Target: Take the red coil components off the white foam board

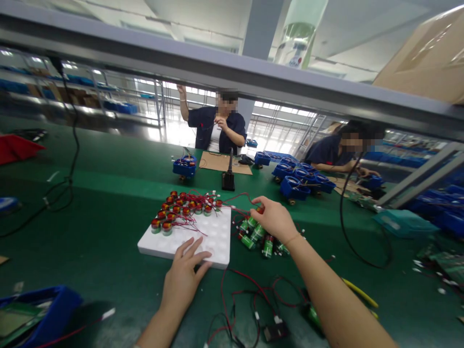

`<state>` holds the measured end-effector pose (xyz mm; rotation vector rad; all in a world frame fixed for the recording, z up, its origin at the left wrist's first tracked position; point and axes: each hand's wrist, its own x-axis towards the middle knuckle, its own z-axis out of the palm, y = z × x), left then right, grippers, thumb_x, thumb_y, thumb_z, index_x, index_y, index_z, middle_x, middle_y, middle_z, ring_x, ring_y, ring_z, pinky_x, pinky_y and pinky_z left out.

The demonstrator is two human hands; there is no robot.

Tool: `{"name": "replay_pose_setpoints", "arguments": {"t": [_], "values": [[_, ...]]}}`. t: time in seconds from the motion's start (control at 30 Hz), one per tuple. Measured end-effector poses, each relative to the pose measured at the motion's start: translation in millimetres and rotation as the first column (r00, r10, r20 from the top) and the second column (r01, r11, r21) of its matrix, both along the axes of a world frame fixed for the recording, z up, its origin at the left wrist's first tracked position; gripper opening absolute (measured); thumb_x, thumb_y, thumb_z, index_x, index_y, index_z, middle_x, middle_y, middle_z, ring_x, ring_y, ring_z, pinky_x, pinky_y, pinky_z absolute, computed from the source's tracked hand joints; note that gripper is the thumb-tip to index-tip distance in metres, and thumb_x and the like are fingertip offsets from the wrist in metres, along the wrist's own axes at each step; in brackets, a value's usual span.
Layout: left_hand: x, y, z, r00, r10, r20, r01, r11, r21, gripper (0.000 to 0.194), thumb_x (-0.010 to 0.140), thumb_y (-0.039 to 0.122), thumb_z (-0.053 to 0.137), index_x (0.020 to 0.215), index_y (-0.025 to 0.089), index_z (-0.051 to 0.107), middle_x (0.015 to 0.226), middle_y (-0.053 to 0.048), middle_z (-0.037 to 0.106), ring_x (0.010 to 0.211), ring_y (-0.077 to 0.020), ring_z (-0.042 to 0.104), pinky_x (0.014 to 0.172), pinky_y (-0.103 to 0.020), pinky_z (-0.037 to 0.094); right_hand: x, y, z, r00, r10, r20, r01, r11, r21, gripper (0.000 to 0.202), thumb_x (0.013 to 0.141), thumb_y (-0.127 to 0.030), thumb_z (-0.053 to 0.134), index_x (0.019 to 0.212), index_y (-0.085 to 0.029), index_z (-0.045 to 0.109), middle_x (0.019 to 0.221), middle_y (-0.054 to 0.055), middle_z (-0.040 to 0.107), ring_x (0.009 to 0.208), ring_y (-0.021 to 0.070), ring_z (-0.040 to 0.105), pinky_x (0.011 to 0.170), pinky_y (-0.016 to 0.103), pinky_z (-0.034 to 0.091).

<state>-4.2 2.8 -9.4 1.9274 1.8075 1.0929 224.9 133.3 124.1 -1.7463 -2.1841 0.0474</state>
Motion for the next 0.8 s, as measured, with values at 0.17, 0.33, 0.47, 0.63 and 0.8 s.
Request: {"name": "replay_pose_setpoints", "arguments": {"t": [0.17, 0.33, 0.47, 0.63, 0.8], "values": [[-1, 0, 0.4, 1.000, -0.014, -0.002, 0.014, 1.000, 0.016, 0.016, 0.086, 0.023, 0.061, 0.094, 0.031, 0.073, 0.136, 0.003, 0.057, 0.133, -0.0244, 0.041, 0.104, -0.045, 0.048, 69, 11, -16.2, 0.982, -0.172, 0.081, 0.182, 0.974, -0.137, 0.028, 0.091, -0.033, 0.060, 0.069, -0.015, 0.062, 0.056, -0.003, 0.056, 0.050, 0.0115, 0.053, 0.049, 0.023, 0.040], [1, 1, 0.6, 1.000, -0.003, 0.003, 0.002, 0.999, 0.040, 0.017, 0.085, 0.022, 0.062, 0.094, 0.031, 0.073, 0.135, 0.003, 0.058, 0.132, -0.0243, 0.042, 0.103, -0.046, 0.049, 107, 0, -34.0, 0.953, -0.275, 0.124, 0.283, 0.958, -0.054, 0.024, 0.099, -0.039, 0.053, 0.091, -0.019, 0.063, 0.081, 0.002, 0.062, 0.065, 0.0117, 0.057, 0.063, 0.026, 0.051], [1, 0, 1.8, 1.000, 0.010, 0.016, -0.011, 0.998, 0.059, 0.017, 0.084, 0.021, 0.064, 0.094, 0.030, 0.073, 0.134, 0.001, 0.059, 0.131, -0.0246, 0.043, 0.102, -0.045, 0.049, 89, 6, -27.0, 0.957, -0.256, 0.136, 0.243, 0.964, 0.103, 0.020, 0.092, -0.032, 0.063, 0.105, -0.018, 0.062, 0.105, 0.009, 0.059, 0.092, 0.0205, 0.058, 0.083, 0.038, 0.050], [2, -2, 5.7, 0.999, -0.002, 0.034, 0.002, 1.000, 0.003, 0.019, 0.085, 0.019, 0.062, 0.095, 0.031, 0.073, 0.136, 0.002, 0.057, 0.133, -0.0243, 0.041, 0.101, -0.044, 0.050, -5, 29, -30.9, 0.987, 0.146, 0.072, -0.150, 0.988, 0.045, 0.032, 0.086, -0.029, 0.070, 0.113, -0.015, 0.061, 0.111, 0.008, 0.059, 0.095, 0.0201, 0.059, 0.087, 0.037, 0.050], [2, -1, 6.3, 0.999, 0.000, 0.044, 0.000, 1.000, -0.006, 0.020, 0.085, 0.017, 0.060, 0.094, 0.030, 0.072, 0.136, 0.002, 0.057, 0.134, -0.0234, 0.040, 0.104, -0.045, 0.047, -95, 56, -49.9, 0.937, 0.348, 0.016, -0.348, 0.937, -0.019, 0.030, 0.093, -0.035, 0.062, 0.116, -0.015, 0.058, 0.115, 0.008, 0.059, 0.098, 0.0220, 0.060, 0.086, 0.041, 0.052]]}}
